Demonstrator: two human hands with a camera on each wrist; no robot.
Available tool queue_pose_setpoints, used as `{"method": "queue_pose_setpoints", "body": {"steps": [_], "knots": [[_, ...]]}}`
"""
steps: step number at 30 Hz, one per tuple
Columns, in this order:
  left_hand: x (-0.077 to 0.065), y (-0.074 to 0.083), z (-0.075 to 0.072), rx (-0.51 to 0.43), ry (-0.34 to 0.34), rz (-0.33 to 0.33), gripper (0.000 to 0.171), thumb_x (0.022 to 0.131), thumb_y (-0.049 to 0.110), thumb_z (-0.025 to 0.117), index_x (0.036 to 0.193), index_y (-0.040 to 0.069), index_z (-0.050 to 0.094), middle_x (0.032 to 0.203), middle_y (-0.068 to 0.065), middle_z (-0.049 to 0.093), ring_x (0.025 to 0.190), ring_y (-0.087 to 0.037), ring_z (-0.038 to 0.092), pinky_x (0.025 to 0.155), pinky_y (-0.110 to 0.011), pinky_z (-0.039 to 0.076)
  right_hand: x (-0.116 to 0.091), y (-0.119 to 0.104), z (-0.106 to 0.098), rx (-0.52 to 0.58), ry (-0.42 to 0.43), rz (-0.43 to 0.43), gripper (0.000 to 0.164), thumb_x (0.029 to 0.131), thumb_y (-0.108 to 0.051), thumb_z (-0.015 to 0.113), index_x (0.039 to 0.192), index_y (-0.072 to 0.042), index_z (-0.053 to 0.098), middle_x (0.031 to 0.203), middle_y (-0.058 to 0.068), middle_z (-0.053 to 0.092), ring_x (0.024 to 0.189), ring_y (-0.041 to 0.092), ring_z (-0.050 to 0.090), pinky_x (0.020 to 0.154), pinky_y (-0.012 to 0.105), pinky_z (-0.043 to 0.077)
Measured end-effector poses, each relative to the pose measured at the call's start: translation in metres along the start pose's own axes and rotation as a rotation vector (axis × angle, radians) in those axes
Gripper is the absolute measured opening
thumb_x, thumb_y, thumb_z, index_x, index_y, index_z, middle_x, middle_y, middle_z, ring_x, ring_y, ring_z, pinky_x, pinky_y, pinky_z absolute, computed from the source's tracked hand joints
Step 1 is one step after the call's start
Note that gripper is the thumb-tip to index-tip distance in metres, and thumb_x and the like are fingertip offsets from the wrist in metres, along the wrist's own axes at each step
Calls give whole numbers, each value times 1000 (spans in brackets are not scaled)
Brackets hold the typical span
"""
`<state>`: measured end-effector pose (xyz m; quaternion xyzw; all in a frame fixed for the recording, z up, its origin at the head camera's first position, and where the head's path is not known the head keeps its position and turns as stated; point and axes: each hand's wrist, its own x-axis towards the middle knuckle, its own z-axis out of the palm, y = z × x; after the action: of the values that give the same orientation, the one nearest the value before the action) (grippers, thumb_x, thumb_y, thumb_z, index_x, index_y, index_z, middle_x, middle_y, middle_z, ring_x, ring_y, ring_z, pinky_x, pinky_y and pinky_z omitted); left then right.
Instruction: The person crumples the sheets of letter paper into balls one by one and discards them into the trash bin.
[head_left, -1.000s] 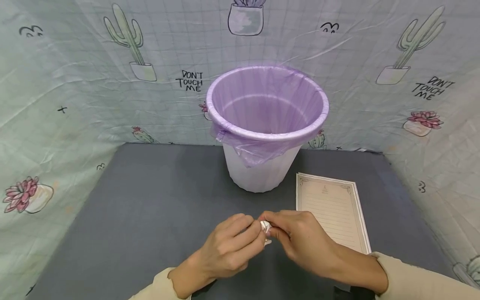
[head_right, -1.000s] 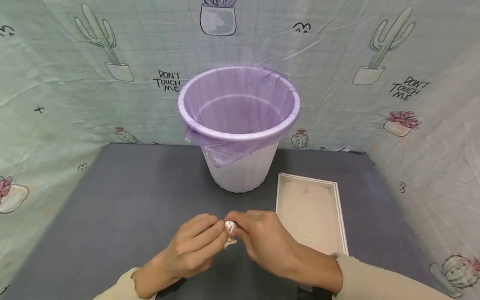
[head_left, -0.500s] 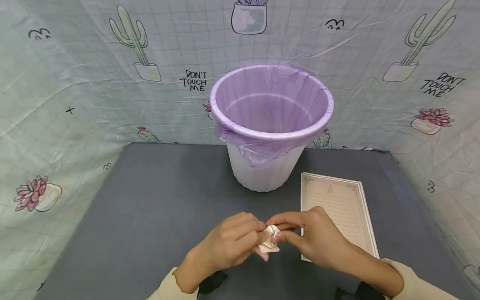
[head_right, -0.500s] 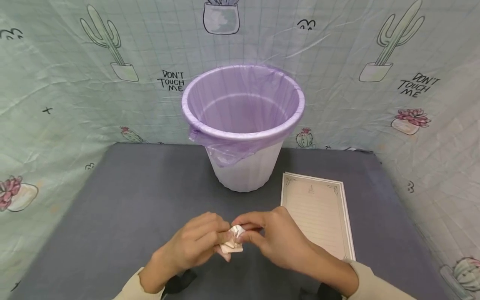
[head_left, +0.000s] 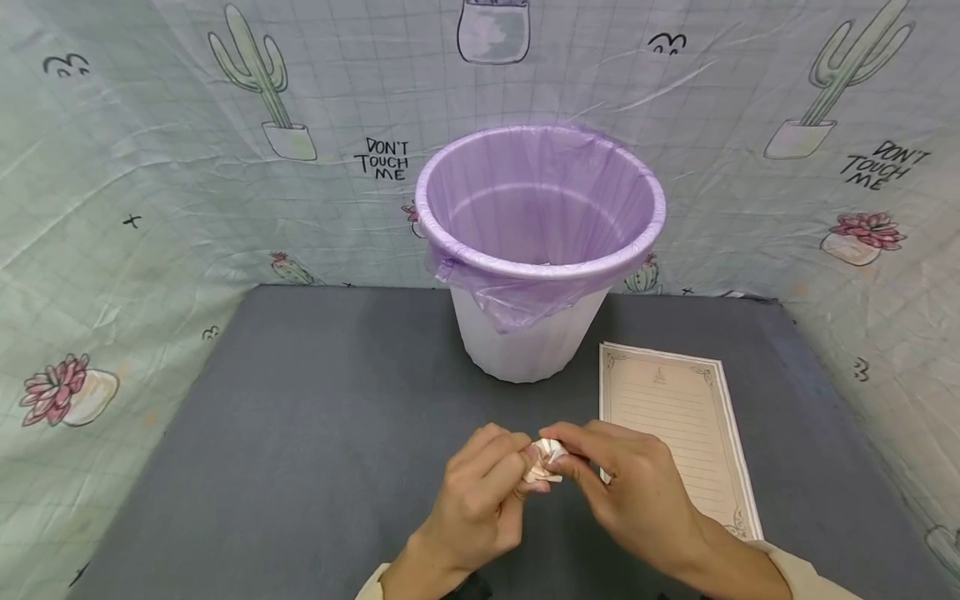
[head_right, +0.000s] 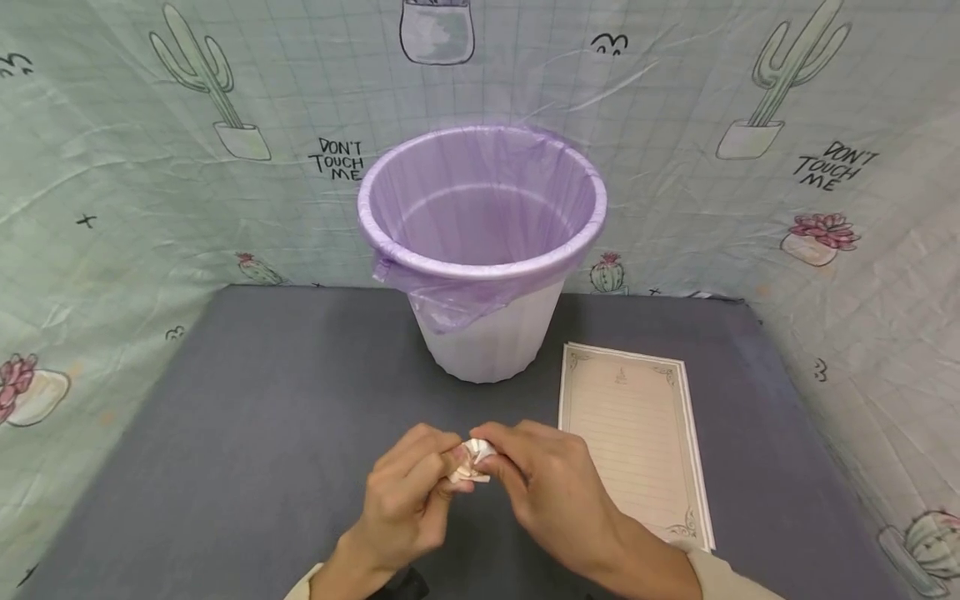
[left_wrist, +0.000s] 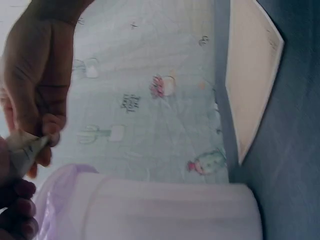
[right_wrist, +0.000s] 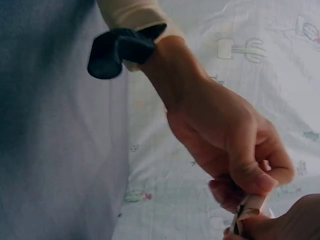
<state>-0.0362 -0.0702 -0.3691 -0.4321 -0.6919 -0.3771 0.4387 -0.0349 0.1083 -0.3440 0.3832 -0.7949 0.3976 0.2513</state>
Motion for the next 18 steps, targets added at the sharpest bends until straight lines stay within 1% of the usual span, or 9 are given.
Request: {"method": "queue_pose_setpoints", "body": {"steps": [3,4,6,7,10,13,14,16,18], "knots": [[-2,1,1,0,8,-46,24,97,17,55,78,2,58,79,-6,60,65,-15,51,63,-16,45,0,2,-1,43,-29,39,26,93,-27,62,101,-5,71,78,-6,66,61,0,52,54,8,39],[-2,1,1,-3,9,-58,24,97,17,56,79,1,58,79,-6,60,65,-15,51,64,-16,45,-1,3,-1,61,-44,66,24,92,-26,64,103,-6,71,80,-7,67,63,1,56,55,9,41],[-3,2,2,-6,8,-76,23,96,17,56,80,1,59,79,-6,60,67,-15,52,64,-17,46,-3,5,-1,103,-65,117,22,87,-18,71,105,-6,71,85,-5,69,70,4,62,61,12,46],[-4,2,3,-9,9,-82,23,96,17,57,80,1,60,79,-6,60,67,-15,52,65,-17,46,-4,6,-1,123,-77,145,23,85,-14,73,107,-7,70,86,-5,70,72,4,63,61,13,46],[-5,2,4,-8,26,-97,24,96,16,57,79,0,59,79,-7,59,68,-15,53,64,-18,46,-6,9,-2,187,-124,231,31,81,-5,75,111,-10,69,89,-6,70,65,1,57,55,13,43],[-5,1,5,-10,47,-104,25,97,16,56,78,0,58,79,-7,59,68,-16,53,64,-18,46,-7,12,-3,296,-177,301,34,84,-1,70,117,-10,67,91,-5,70,60,2,50,47,18,38],[-5,1,5,-11,54,-105,25,97,16,56,78,-1,58,79,-8,60,68,-16,53,63,-18,46,-7,12,-4,336,-190,320,34,85,0,69,118,-10,67,92,-4,70,60,3,49,47,19,39],[-5,1,6,-17,64,-101,25,97,16,56,78,-1,58,80,-8,60,67,-16,53,64,-17,46,-7,13,-5,412,-211,362,35,86,2,68,119,-8,66,95,-2,70,63,5,51,48,22,41],[-5,0,7,-22,74,-91,26,97,15,56,77,-2,58,80,-9,60,67,-16,53,64,-18,47,-6,15,-6,528,-232,433,34,87,2,67,120,-6,65,101,2,70,73,9,61,58,23,50]]}}
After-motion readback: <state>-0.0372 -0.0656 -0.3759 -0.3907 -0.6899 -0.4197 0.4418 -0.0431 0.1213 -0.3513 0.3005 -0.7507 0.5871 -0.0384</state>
